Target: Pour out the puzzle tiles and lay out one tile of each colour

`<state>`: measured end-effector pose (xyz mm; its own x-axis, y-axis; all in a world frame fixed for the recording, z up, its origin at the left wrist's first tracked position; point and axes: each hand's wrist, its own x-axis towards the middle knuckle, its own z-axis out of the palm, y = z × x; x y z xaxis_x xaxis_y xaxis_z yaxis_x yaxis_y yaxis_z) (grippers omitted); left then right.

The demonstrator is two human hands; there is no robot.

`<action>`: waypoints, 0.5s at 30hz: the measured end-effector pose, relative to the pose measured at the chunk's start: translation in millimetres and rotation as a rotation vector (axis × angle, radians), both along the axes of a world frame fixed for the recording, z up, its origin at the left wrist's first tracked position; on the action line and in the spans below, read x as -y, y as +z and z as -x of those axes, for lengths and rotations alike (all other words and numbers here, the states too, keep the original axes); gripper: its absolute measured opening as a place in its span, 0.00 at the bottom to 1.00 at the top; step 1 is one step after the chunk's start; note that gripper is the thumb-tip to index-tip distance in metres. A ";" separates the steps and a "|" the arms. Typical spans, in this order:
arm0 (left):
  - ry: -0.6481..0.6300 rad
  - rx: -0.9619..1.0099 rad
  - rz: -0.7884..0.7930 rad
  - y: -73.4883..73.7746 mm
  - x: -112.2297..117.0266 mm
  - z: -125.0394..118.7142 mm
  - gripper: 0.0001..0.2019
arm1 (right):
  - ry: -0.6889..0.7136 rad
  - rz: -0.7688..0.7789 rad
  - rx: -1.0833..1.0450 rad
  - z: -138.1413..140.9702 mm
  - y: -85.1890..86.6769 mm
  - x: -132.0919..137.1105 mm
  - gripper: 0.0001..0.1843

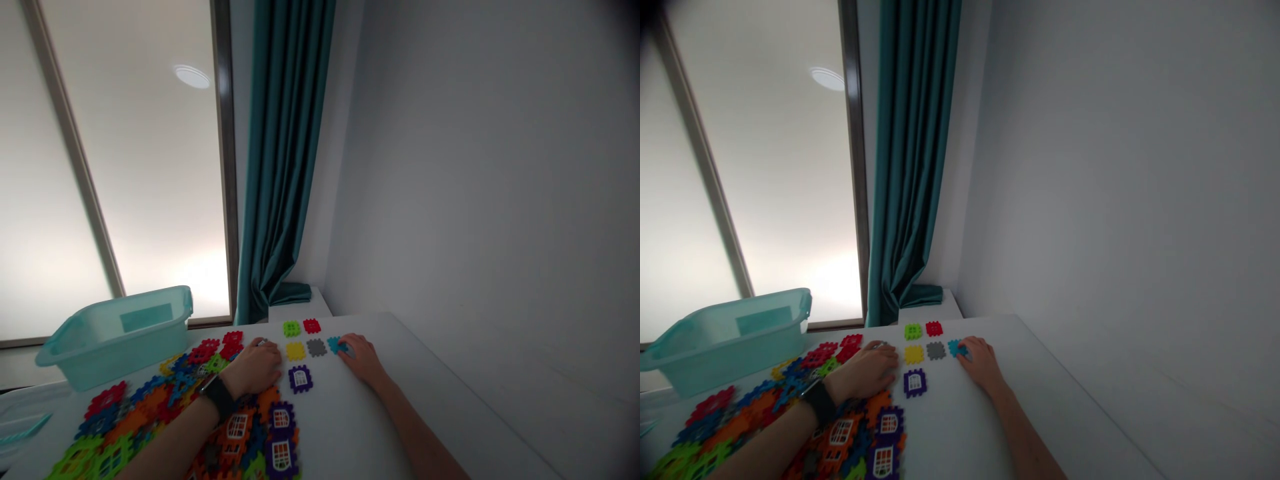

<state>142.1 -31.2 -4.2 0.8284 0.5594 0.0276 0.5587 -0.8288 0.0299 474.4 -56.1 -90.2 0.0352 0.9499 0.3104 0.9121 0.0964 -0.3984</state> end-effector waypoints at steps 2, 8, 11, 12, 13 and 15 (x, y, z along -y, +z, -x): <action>0.021 0.005 -0.005 0.2 0.7 -0.2 0.10 | -0.003 -0.007 -0.004 0.1 0.3 0.7 0.12; 0.058 0.025 -0.009 -0.5 0.4 -0.9 0.10 | -0.001 -0.037 -0.031 -0.3 1.4 5.0 0.19; 0.071 0.044 -0.010 1.3 -0.1 0.4 0.11 | 0.024 -0.051 -0.042 3.4 3.8 8.1 0.20; 0.075 0.051 -0.010 2.4 -0.1 1.6 0.12 | 0.035 -0.054 -0.043 5.9 5.1 8.9 0.20; 0.078 0.057 -0.010 3.8 -0.2 3.3 0.12 | 0.049 -0.058 -0.045 9.1 6.7 9.6 0.20; 0.084 0.074 -0.008 7.4 -0.5 8.5 0.12 | 0.079 -0.064 -0.047 17.9 10.7 10.4 0.20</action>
